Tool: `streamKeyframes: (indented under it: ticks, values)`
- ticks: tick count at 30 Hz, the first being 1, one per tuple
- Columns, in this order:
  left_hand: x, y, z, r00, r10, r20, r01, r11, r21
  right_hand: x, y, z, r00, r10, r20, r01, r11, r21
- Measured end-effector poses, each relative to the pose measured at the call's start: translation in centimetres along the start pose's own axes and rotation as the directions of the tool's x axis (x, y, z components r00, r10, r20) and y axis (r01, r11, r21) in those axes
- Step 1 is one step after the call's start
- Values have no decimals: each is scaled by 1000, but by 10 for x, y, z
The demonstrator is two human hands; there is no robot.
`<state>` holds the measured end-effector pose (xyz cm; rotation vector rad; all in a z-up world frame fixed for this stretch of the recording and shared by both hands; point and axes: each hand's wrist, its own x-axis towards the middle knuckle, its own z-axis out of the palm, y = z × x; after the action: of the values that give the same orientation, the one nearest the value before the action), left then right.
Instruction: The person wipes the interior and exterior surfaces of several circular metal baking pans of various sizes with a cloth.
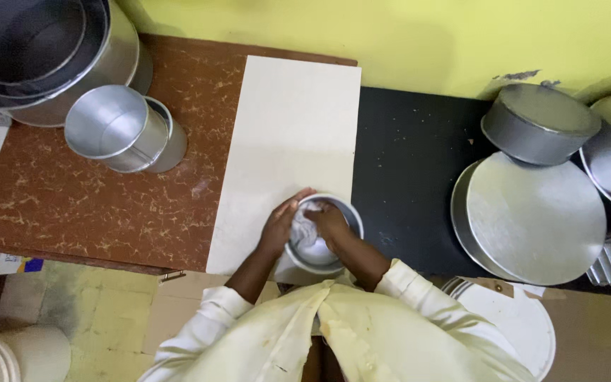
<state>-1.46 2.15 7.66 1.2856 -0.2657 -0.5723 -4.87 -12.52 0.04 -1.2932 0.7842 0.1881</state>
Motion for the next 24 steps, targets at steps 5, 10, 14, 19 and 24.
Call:
streamKeyframes:
  ticks: [5, 10, 14, 19, 24]
  values:
    - [-13, -57, 26, 919, 198, -342, -138, 972, 190, 23, 1, 1, 980, -196, 36, 199, 973, -119]
    - [12, -29, 11, 925, 70, -374, -66, 998, 25, 3, -16, -3, 906, -185, 380, 348, 837, -422]
    - [1, -52, 37, 910, 10, -414, -54, 994, -95, 47, 3, 0, 963, -263, 66, 264, 856, -444]
    - [27, -101, -25, 877, -68, -475, 122, 989, 83, -11, -41, -11, 917, -228, 326, 394, 633, -666]
    - [18, -60, -17, 976, -59, -210, 46, 997, -66, 9, 6, -3, 957, -251, 147, 291, 825, -484]
